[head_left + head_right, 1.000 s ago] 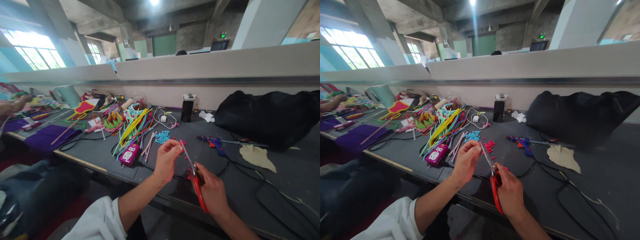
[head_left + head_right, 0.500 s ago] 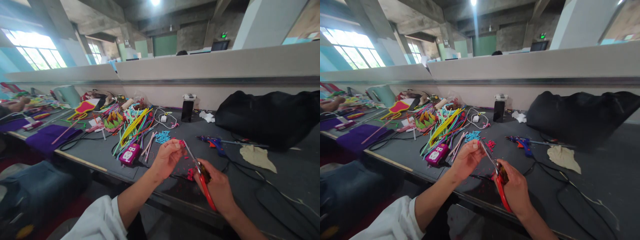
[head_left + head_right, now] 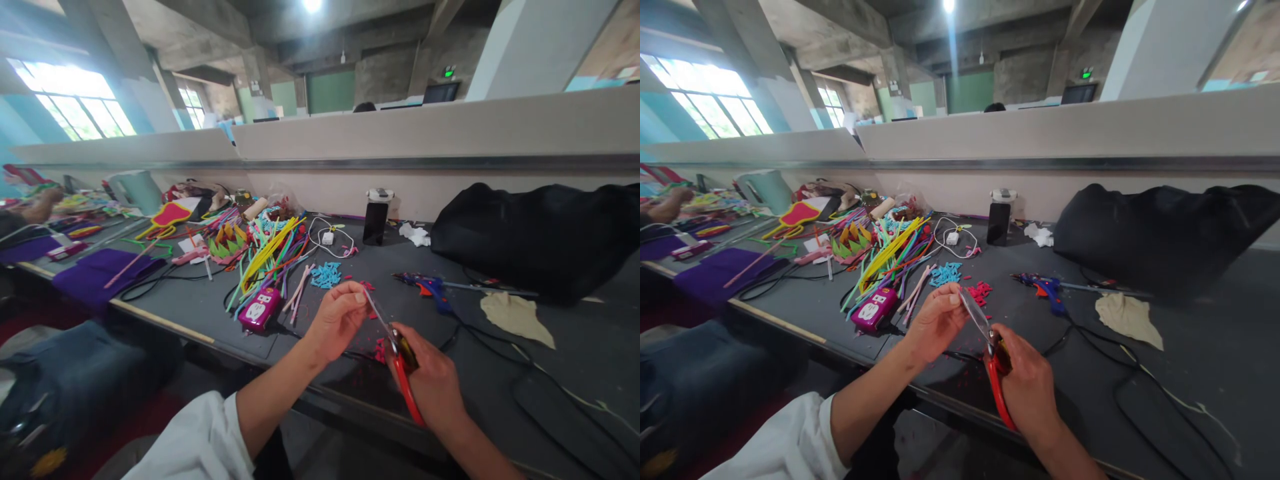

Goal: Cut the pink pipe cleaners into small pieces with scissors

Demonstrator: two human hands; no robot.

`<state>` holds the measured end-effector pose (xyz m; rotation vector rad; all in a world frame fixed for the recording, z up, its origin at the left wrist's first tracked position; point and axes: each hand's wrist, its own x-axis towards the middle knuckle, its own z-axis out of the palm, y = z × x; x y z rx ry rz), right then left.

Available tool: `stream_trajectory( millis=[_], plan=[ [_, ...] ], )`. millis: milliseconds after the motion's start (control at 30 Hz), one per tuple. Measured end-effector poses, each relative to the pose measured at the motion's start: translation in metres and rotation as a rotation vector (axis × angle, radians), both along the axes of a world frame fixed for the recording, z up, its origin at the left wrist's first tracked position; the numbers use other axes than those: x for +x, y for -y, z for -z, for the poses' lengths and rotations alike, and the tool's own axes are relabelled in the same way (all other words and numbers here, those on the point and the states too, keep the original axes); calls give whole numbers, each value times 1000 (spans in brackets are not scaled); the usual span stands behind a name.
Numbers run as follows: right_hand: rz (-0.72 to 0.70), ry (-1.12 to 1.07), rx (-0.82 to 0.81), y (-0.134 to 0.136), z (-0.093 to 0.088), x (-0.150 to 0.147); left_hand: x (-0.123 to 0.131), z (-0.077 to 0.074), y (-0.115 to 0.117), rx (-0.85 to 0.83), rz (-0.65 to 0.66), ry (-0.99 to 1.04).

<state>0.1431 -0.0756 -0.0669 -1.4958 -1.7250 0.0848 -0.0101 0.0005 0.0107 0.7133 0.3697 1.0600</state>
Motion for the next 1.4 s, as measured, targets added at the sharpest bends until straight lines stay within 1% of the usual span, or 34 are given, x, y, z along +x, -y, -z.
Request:
stream_trajectory(
  millis=[133, 267, 400, 500, 600, 700, 767, 833, 900, 967, 1100, 1167, 1200, 1333, 1400],
  plan=[
    [52, 83, 56, 0, 6, -1, 2, 5, 1, -2, -35, 32],
    [65, 120, 101, 0, 7, -1, 2, 6, 1, -13, -47, 25],
    [60, 105, 94, 0, 4, -1, 1, 4, 0, -11, -62, -17],
    [54, 35, 58, 0, -2, -2, 0, 4, -1, 76, -71, -72],
    [78, -34, 89, 1, -13, -1, -2, 4, -1, 218, -117, -243],
    [97, -116, 95, 3, -25, 0, -3, 3, 0, 406, -137, -526],
    [100, -166, 92, 3, -32, 2, -1, 5, 1, 557, -97, -711],
    [90, -204, 96, 2, -35, 4, 1, 10, 3, 689, -32, -845],
    [55, -237, 74, 1, -35, 6, 4, 15, 4, 795, -6, -925],
    [21, -257, 37, -1, -33, 7, 6, 19, 6, 902, -23, -989],
    [49, -238, -10, -2, -32, 7, 8, 22, 7, 1047, -76, -1090],
    [73, -221, -14, -2, -34, 7, 8, 22, 7, 1125, -122, -1116],
    [85, -214, -11, -2, -35, 8, 8, 23, 7, 1189, -164, -1132],
    [139, -200, -7, -3, -34, 10, 11, 28, 8, 1533, -376, -1229],
    [138, -211, -18, -5, -32, 11, 12, 31, 10, 1650, -436, -1265]
  ],
)
